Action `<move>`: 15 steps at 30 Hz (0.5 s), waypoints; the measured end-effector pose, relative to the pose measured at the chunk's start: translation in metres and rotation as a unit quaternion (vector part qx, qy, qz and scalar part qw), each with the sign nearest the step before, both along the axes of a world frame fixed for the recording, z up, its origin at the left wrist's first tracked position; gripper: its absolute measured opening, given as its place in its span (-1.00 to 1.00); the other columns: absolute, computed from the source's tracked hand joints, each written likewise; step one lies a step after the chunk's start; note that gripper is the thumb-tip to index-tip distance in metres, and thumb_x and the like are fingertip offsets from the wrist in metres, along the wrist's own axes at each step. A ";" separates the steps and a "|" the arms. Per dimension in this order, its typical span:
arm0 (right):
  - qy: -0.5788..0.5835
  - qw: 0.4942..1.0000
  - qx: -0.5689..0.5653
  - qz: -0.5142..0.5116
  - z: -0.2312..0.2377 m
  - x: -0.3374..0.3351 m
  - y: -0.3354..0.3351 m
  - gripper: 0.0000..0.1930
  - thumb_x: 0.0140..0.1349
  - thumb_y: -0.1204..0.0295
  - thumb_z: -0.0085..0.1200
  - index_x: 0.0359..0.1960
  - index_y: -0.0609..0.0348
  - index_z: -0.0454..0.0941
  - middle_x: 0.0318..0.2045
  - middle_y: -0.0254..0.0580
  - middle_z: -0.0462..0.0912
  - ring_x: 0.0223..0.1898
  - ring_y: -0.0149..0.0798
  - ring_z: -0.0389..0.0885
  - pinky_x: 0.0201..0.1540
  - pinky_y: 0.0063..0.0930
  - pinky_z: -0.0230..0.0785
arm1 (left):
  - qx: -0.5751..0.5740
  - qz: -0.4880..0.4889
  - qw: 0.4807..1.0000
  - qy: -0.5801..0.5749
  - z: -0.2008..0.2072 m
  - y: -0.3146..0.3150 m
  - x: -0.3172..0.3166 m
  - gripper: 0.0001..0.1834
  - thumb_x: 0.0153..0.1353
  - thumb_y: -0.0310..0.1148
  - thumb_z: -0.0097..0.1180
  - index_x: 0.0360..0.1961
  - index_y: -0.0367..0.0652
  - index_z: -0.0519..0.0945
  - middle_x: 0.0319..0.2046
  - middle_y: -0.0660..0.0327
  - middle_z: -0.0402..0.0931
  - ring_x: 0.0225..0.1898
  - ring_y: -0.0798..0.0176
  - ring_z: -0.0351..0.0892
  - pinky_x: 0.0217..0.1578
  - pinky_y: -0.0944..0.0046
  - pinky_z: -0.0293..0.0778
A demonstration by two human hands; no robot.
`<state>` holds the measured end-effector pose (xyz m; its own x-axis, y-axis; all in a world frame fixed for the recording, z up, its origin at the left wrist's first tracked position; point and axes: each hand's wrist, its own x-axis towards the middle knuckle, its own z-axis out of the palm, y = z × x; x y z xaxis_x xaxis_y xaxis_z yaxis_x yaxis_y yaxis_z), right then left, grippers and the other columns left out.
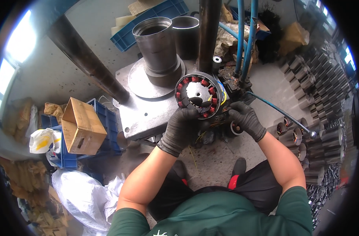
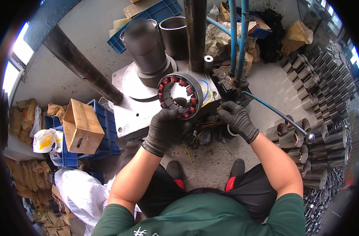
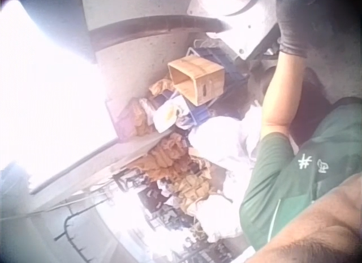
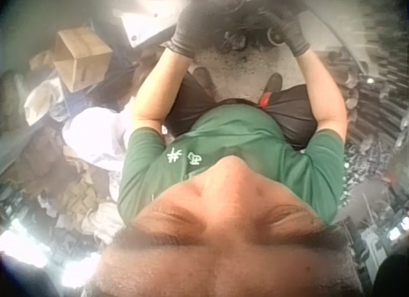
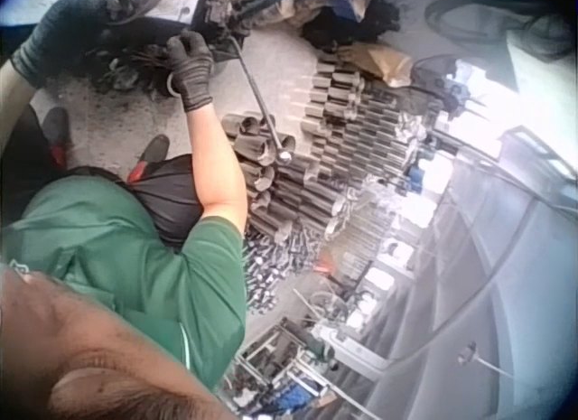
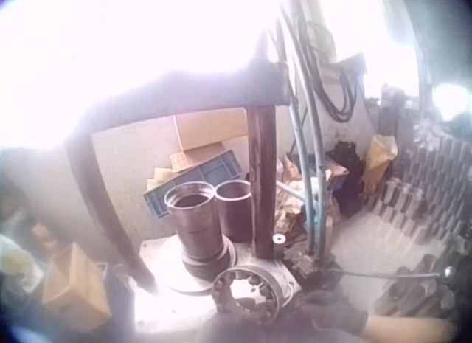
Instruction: The person organizes wires on a stator and uses a small tool to tuck them into the core before placing the stator into a hydraulic press. They then operate the press to seat a metal sleeve over the stator and finally place the completed assembly into a bin.
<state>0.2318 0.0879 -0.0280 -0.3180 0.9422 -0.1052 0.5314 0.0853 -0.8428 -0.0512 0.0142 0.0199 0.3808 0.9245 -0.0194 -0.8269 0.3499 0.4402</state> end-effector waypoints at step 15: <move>0.417 0.905 -0.081 -0.004 0.068 -0.048 -0.066 -0.28 0.50 0.07 0.10 0.56 0.06 0.13 0.43 0.00 0.39 0.24 -0.03 0.62 0.23 -0.15 0.54 | 0.097 0.234 0.929 0.269 0.011 0.001 0.031 -0.49 0.28 -0.51 0.29 0.21 -0.21 0.37 0.01 0.11 0.58 0.02 0.26 0.64 0.01 0.21 0.68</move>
